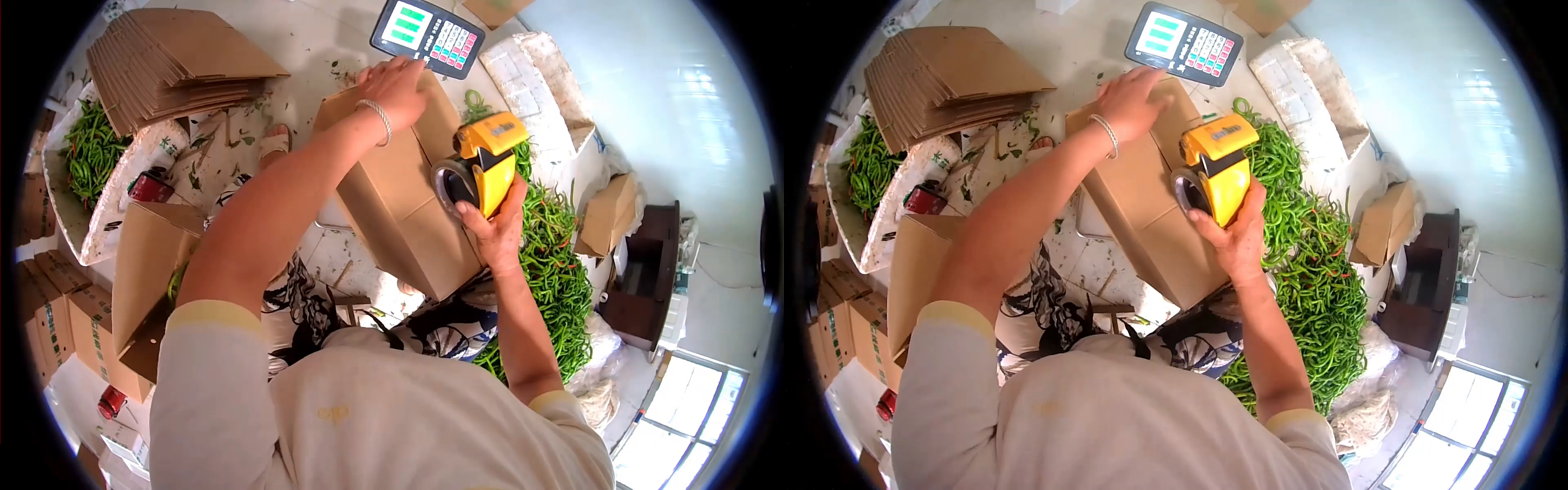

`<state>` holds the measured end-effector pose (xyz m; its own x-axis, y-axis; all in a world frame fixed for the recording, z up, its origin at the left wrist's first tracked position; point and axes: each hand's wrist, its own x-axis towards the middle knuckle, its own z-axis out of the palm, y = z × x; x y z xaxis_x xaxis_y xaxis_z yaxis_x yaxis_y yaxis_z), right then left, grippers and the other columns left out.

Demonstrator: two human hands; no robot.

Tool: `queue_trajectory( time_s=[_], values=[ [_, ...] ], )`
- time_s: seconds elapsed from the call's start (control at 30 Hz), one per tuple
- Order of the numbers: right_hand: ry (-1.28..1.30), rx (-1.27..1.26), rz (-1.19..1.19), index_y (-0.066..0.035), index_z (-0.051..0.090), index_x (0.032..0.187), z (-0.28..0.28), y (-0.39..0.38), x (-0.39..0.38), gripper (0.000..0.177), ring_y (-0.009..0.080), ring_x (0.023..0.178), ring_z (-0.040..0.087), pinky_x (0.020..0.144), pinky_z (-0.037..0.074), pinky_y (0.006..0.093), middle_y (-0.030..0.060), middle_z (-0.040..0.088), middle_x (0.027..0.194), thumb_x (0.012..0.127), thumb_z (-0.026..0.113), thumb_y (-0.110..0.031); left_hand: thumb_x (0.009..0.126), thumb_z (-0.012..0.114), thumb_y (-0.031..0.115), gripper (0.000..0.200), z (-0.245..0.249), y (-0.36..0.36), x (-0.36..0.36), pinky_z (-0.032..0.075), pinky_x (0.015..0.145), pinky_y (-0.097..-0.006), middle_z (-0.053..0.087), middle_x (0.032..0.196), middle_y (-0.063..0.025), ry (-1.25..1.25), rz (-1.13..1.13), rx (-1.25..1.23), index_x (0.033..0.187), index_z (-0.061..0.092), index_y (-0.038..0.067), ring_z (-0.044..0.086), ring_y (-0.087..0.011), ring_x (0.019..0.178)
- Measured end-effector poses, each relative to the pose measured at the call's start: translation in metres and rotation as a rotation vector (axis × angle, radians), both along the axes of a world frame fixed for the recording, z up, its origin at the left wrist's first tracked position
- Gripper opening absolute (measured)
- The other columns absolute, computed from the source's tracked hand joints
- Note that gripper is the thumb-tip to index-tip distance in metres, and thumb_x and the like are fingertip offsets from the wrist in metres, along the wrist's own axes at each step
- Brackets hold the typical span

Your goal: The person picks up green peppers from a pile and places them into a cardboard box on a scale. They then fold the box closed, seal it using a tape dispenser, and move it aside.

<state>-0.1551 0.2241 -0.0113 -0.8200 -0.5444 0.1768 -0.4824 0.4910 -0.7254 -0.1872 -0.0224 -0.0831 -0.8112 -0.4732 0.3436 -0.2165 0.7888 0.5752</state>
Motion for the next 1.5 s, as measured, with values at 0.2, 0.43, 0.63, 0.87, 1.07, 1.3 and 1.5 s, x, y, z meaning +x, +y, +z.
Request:
queue_trajectory(
  time_s=[0.2, 0.43, 0.63, 0.87, 1.07, 1.3, 1.5],
  values=[
    [0.119, 0.050, 0.003, 0.000, 0.033, 0.129, -0.001, 0.001, 0.005, 0.091, 0.0303, 0.095, 0.057, 0.085, 0.047, 0.0392, 0.0189, 0.054, 0.109, 0.066, 0.082, -0.043, 0.078, 0.067, 0.057, 0.050, 0.079, -0.004, 0.045, 0.039, 0.084, -0.0281, 0.060, 0.097, -0.0001, -0.069, -0.469, 1.328, 0.096, 0.060, 0.011, 0.053, -0.0119, 0.093],
    [0.181, 0.081, 0.026, 0.001, 0.034, 0.131, -0.001, -0.001, 0.015, 0.093, 0.0341, 0.100, 0.058, 0.086, 0.047, 0.0413, 0.0207, 0.055, 0.112, 0.065, 0.083, -0.041, 0.083, 0.069, 0.042, 0.033, 0.088, 0.004, 0.069, 0.042, 0.073, -0.0229, 0.063, 0.084, 0.0034, -0.145, -0.568, 1.336, 0.087, 0.067, 0.009, 0.054, -0.0052, 0.081],
    [0.213, 0.188, 0.061, 0.000, 0.037, 0.130, 0.011, -0.011, 0.023, 0.086, 0.0385, 0.102, 0.056, 0.087, 0.046, 0.0432, 0.0217, 0.056, 0.115, 0.066, 0.083, -0.031, 0.091, 0.061, 0.020, 0.018, 0.079, 0.005, 0.070, 0.043, 0.063, -0.0213, 0.066, 0.084, 0.0011, -0.042, -0.462, 1.379, 0.097, 0.070, 0.006, 0.057, -0.0060, 0.073],
    [0.339, 0.182, 0.221, -0.013, 0.035, 0.144, 0.027, -0.030, 0.007, 0.091, 0.0355, 0.088, 0.059, 0.077, 0.050, 0.0415, 0.0198, 0.056, 0.102, 0.066, 0.081, -0.025, 0.092, 0.057, 0.015, 0.019, 0.059, -0.002, 0.061, 0.050, 0.079, -0.0262, 0.066, 0.097, -0.0036, 0.047, -0.320, 1.771, 0.105, 0.062, 0.002, 0.063, -0.0107, 0.087],
    [0.153, 0.233, 0.198, -0.023, 0.051, 0.135, 0.057, -0.044, 0.004, 0.073, 0.0354, 0.072, 0.060, 0.069, 0.052, 0.0412, 0.0200, 0.057, 0.088, 0.067, 0.079, -0.022, 0.087, 0.064, 0.014, 0.013, 0.052, -0.020, 0.027, 0.051, 0.073, -0.0274, 0.065, 0.089, -0.0033, 0.076, -0.269, 1.500, 0.096, 0.063, 0.004, 0.063, -0.0116, 0.081],
    [0.135, 0.315, 0.164, -0.023, 0.052, 0.135, 0.059, 0.016, 0.015, 0.072, 0.0370, 0.075, 0.062, 0.067, 0.053, 0.0418, 0.0225, 0.059, 0.092, 0.067, 0.078, -0.026, 0.077, 0.071, 0.027, 0.021, 0.017, -0.165, -0.029, 0.049, 0.068, -0.0314, 0.068, 0.076, -0.0086, 0.124, 0.068, 0.465, 0.079, 0.071, 0.006, 0.062, -0.0175, 0.071],
    [0.098, 0.363, 0.187, -0.024, 0.051, 0.135, 0.056, -0.007, 0.000, 0.073, 0.0316, 0.068, 0.059, 0.064, 0.052, 0.0405, 0.0180, 0.057, 0.085, 0.068, 0.079, -0.028, 0.080, 0.063, 0.032, 0.026, -0.048, -0.208, -0.064, 0.051, 0.077, -0.0354, 0.070, 0.086, -0.0110, -0.161, 0.169, 0.127, 0.084, 0.073, 0.008, 0.066, -0.0249, 0.080]
  ],
)
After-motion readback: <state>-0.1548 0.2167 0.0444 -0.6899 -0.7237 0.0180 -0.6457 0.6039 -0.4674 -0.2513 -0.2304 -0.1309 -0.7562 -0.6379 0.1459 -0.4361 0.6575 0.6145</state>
